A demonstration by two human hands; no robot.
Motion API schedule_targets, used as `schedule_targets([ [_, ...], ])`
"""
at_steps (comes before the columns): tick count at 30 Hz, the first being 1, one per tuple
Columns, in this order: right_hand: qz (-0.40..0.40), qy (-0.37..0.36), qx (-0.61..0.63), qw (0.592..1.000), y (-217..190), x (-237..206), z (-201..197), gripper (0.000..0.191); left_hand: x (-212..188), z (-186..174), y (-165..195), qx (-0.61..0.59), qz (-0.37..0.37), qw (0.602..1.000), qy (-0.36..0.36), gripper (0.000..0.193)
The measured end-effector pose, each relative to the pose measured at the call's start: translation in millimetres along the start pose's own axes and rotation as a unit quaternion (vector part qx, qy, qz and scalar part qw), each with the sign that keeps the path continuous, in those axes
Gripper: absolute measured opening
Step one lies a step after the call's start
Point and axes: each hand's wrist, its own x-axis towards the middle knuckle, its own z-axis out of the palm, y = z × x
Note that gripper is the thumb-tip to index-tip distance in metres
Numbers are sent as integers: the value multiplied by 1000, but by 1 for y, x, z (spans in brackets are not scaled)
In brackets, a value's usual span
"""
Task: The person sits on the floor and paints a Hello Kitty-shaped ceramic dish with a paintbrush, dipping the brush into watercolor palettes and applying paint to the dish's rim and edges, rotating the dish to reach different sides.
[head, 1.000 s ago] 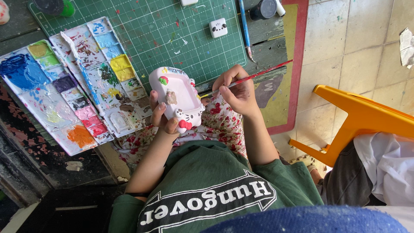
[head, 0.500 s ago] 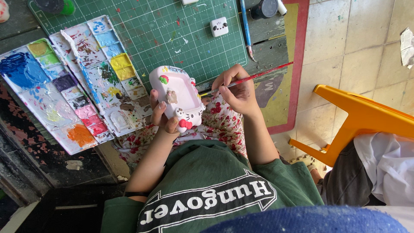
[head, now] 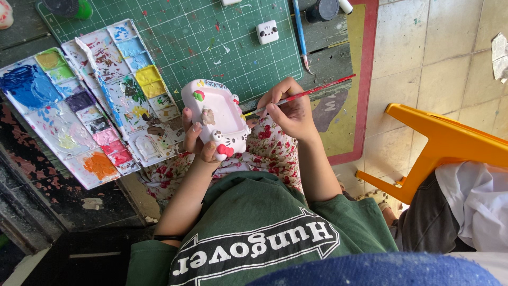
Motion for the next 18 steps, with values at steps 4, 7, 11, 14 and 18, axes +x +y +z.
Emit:
schedule_targets([
  [4,0,-3,-1,1000,0,0,0,19,0,0,0,-27,-20,999,4,105],
  [7,-2,-6,-2,1000,-1,0,1,19,-1,1,1,-27,-29,999,16,107],
  [11,0,-9,-1,1000,-2,-1,1,19,-4,-2,0,-25,-27,999,6,106],
  [14,-5,-11,2,1000,-2,0,1,19,-7,0,-1,-31,-28,999,16,103],
  [18,-9,-12,-8,1000,-2,1,0,18,-11,3,-2,-53,-34,997,38,82],
])
